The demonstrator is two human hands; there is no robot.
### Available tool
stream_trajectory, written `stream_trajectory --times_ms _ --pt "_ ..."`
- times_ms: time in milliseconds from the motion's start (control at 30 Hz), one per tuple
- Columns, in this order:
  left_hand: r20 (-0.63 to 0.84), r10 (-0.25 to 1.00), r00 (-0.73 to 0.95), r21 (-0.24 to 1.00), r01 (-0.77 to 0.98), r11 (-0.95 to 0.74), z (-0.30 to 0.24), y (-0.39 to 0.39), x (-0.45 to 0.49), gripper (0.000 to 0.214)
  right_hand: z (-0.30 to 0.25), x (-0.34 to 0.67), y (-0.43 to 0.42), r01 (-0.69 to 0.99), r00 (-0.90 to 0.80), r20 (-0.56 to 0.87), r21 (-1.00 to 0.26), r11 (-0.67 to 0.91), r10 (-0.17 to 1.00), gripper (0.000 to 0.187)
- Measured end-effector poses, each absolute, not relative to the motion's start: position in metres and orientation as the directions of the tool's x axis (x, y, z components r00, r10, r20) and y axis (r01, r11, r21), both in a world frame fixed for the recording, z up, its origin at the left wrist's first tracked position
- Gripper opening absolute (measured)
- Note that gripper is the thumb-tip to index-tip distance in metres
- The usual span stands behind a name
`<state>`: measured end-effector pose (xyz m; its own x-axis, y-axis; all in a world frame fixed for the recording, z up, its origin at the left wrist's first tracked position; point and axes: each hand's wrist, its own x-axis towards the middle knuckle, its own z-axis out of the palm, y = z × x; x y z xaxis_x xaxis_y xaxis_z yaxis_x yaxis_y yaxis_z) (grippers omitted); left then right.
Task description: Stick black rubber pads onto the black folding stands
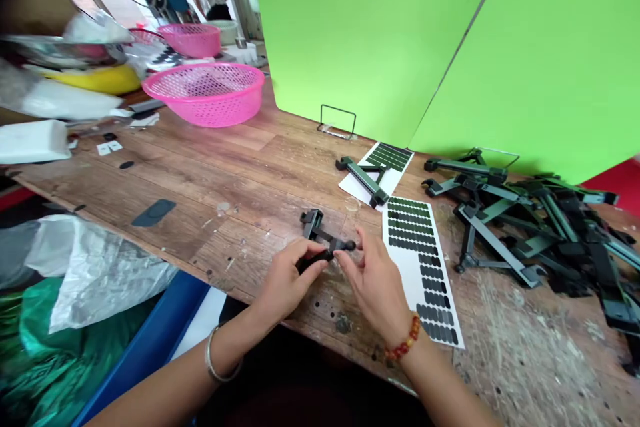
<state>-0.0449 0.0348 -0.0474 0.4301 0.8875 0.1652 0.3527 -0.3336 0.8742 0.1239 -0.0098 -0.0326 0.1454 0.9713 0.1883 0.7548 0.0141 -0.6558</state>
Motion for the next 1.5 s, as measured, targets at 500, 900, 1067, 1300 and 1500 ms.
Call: stream_trajectory --times_ms 500,900,1067,1300,1500 --pt "0.235 0.925 0.299 0.83 0.434 -0.351 -0.053 0.079 -0.096 0.063 0.026 0.102 0.081 0.772 -0.46 0.178 -0.404 0.491 0.87 0.026" --pt "0.004 0.851 0.525 0.82 0.485 -0.303 -0.072 0.112 -0.129 0.031 0.073 0.07 0.1 0.725 -0.452 0.335 -0.402 0.56 0.827 0.051" --pt "0.011 0.86 0.511 0.827 0.479 -0.295 -0.073 0.114 -0.132 0.03 0.024 0.041 0.108 0.797 -0.428 0.109 -0.424 0.431 0.897 0.044" --pt "-0.003 0.863 0.505 0.825 0.49 -0.283 -0.073 0.113 -0.136 0.029 -0.029 0.041 0.105 0.783 -0.329 -0.034 -0.569 0.252 0.944 0.059" --pt "0.007 0.861 0.508 0.82 0.489 -0.296 -0.071 0.115 -0.134 0.032 -0.023 0.041 0.101 0.829 -0.196 0.093 -0.517 0.216 0.976 0.055"
